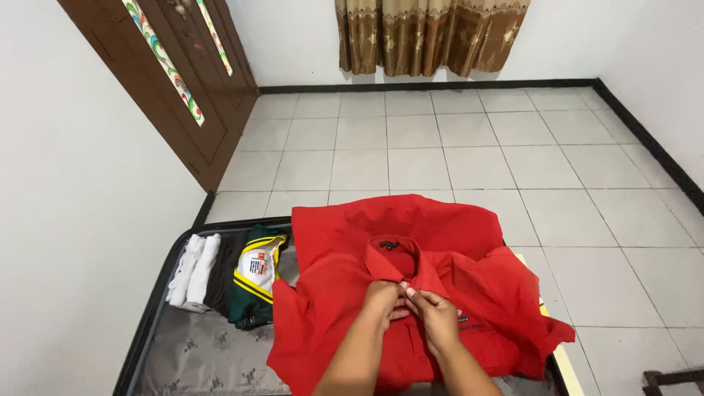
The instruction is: Pack a suitcase by folding and arranging clothing items.
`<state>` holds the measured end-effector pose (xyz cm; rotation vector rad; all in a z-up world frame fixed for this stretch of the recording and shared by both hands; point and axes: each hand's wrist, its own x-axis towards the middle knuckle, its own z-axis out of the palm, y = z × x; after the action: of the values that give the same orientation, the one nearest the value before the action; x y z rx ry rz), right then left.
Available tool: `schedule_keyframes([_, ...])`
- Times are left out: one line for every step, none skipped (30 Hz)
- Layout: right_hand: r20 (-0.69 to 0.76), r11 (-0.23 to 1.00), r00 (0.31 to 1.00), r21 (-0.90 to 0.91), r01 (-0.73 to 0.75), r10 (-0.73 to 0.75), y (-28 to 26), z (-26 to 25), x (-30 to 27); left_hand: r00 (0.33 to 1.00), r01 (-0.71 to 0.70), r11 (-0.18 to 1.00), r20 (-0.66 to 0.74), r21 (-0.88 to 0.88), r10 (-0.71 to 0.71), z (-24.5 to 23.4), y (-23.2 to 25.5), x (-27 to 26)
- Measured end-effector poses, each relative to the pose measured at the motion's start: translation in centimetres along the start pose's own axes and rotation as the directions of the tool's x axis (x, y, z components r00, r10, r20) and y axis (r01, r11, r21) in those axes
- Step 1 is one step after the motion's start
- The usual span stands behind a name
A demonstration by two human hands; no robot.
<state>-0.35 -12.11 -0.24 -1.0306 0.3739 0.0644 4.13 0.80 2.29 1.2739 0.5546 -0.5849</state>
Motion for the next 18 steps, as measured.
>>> schedule_keyframes([0.002, 1.000, 1.000, 0.001, 0.006, -0.006, -0.1, 0.1, -0.2, 1.000, -0.006, 1.000, 0.002, 0.002, 0.006, -0.2, 0.2, -0.4])
schedule_keyframes([0.007, 1.000, 1.000, -0.008, 0.011, -0.011, -0.3, 0.1, -0.4, 0.999, -0.001, 0.999, 0.048, -0.036, 0.003, -0.3, 0.3, -0.8])
schedule_keyframes([0.009, 1.000, 1.000, -0.018, 0.015, -0.015, -0.6, 0.1, -0.6, 0.995, 0.007, 0.997, 0.095, -0.073, 0.000, -0.3, 0.5, -1.1])
schedule_keyframes([0.009, 1.000, 1.000, -0.017, 0.022, -0.022, -1.1, 0.4, -1.0, 0.995, 0.002, 0.997, 0.099, -0.071, 0.005, -0.4, 0.2, -0.8])
schedule_keyframes([-0.012, 1.000, 1.000, -0.021, 0.015, -0.015, -1.5, 0.7, -1.5, 0.989, -0.020, 0.996, 0.142, -0.086, 0.032, -0.5, 0.0, -0.5])
schedule_keyframes([-0.033, 1.000, 0.999, -0.026, 0.007, -0.008, -1.9, 1.0, -2.0, 0.981, -0.041, 0.994, 0.186, -0.102, 0.060, -0.7, -0.3, -0.2])
schedule_keyframes([-0.034, 1.000, 0.999, -0.025, 0.013, -0.014, -1.9, 0.8, -2.2, 0.980, -0.044, 0.994, 0.190, -0.100, 0.062, -0.7, -0.5, -0.2])
schedule_keyframes([-0.005, 0.998, 0.999, -0.048, 0.039, -0.040, -1.9, 0.6, -2.4, 0.979, -0.050, 0.993, 0.191, -0.106, 0.070, -0.8, -0.8, -0.3])
schedule_keyframes([0.025, 0.995, 0.997, -0.069, 0.070, -0.068, -2.0, 0.4, -2.4, 0.978, -0.059, 0.992, 0.193, -0.111, 0.080, -0.8, -0.8, -0.3])
schedule_keyframes([0.024, 0.995, 0.997, -0.067, 0.079, -0.078, -2.3, 0.2, -2.7, 0.976, -0.065, 0.992, 0.199, -0.107, 0.085, -1.1, -0.6, -0.8])
schedule_keyframes([0.054, 0.999, 0.998, -0.046, 0.030, -0.028, -2.8, 0.1, -2.7, 0.975, -0.074, 0.992, 0.201, -0.099, 0.092, -1.4, -0.3, -1.0])
schedule_keyframes([0.086, 0.999, 0.996, -0.026, -0.019, 0.022, -3.2, 0.0, -2.8, 0.974, -0.082, 0.992, 0.202, -0.091, 0.099, -1.8, 0.1, -1.3])
schedule_keyframes([0.085, 1.000, 0.996, -0.027, -0.014, 0.016, -3.9, 0.2, -3.8, 0.973, -0.085, 0.992, 0.207, -0.090, 0.102, -2.0, 0.1, -2.6])
schedule_keyframes([0.118, 0.997, 0.990, -0.043, -0.070, 0.075, -4.6, 0.5, -4.9, 0.965, -0.075, 0.996, 0.250, -0.053, 0.086, -2.2, 0.2, -3.8])
schedule_keyframes([0.159, 0.990, 0.979, -0.062, -0.123, 0.131, -5.5, 1.1, -5.3, 0.955, -0.075, 0.997, 0.288, -0.017, 0.076, -2.6, 0.8, -4.7])
schedule_keyframes([0.167, 0.991, 0.978, -0.063, -0.114, 0.123, -5.6, 1.5, -5.5, 0.954, -0.086, 0.996, 0.287, -0.018, 0.088, -2.6, 0.8, -4.9])
schedule_keyframes([0.147, 0.988, 0.982, -0.118, -0.101, 0.118, -5.4, 1.6, -6.1, 0.966, -0.088, 0.995, 0.248, 0.038, 0.076, -2.7, 0.4, -5.4])
schedule_keyframes([0.127, 0.981, 0.986, -0.173, -0.088, 0.111, -5.2, 1.8, -6.6, 0.976, -0.087, 0.992, 0.206, 0.093, 0.066, -2.7, -0.1, -5.8])
